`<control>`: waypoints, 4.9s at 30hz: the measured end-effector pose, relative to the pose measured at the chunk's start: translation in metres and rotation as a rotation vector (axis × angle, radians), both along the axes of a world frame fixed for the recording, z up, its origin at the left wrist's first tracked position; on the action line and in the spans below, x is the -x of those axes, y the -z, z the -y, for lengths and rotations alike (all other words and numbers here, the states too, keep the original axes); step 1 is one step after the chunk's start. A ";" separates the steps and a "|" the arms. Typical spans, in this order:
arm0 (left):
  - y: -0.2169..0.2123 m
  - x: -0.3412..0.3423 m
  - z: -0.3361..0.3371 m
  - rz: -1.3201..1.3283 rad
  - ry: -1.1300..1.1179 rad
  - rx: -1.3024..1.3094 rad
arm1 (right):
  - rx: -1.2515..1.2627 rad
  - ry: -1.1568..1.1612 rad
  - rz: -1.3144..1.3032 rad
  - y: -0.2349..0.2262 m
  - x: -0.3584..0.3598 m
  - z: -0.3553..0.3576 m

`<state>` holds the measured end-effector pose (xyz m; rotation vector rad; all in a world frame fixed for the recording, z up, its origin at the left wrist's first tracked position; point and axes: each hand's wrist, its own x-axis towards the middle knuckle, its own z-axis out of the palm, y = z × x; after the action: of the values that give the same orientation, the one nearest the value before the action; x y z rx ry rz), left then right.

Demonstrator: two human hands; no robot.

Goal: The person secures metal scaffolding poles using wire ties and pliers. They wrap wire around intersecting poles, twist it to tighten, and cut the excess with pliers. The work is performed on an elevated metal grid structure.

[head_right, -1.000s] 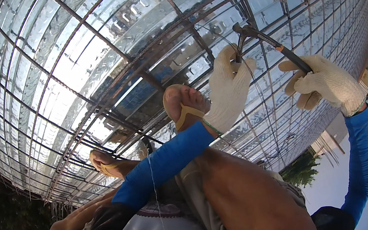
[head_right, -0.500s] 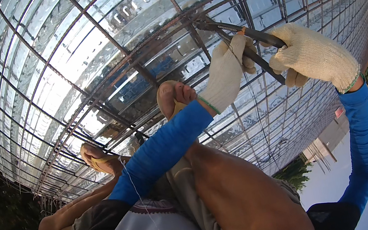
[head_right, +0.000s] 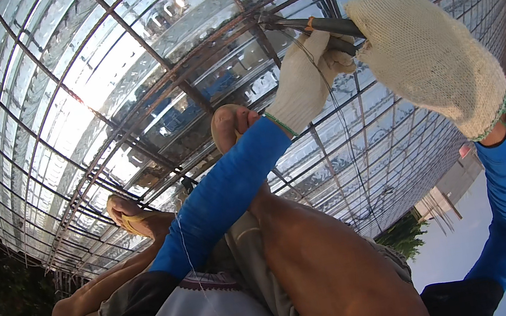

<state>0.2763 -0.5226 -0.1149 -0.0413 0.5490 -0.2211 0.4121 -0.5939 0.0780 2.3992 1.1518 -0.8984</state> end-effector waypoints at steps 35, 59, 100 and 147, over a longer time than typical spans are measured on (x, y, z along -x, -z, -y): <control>-0.038 -0.017 -0.027 -0.125 -0.249 0.338 | 0.268 0.805 -0.629 -0.004 0.004 -0.024; -0.060 -0.025 -0.023 -0.292 -0.298 0.478 | 0.231 -0.153 0.094 0.003 0.050 -0.027; -0.029 -0.038 -0.023 -0.424 -0.078 0.063 | 0.133 0.089 -0.035 -0.002 0.056 0.008; -0.034 -0.043 -0.014 -0.595 -0.077 -0.028 | -0.059 0.867 -0.603 0.040 0.037 0.030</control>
<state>0.3194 -0.5083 -0.0811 -0.1020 1.1408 -0.1228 0.3754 -0.6238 0.0381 2.7690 0.1954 -1.9579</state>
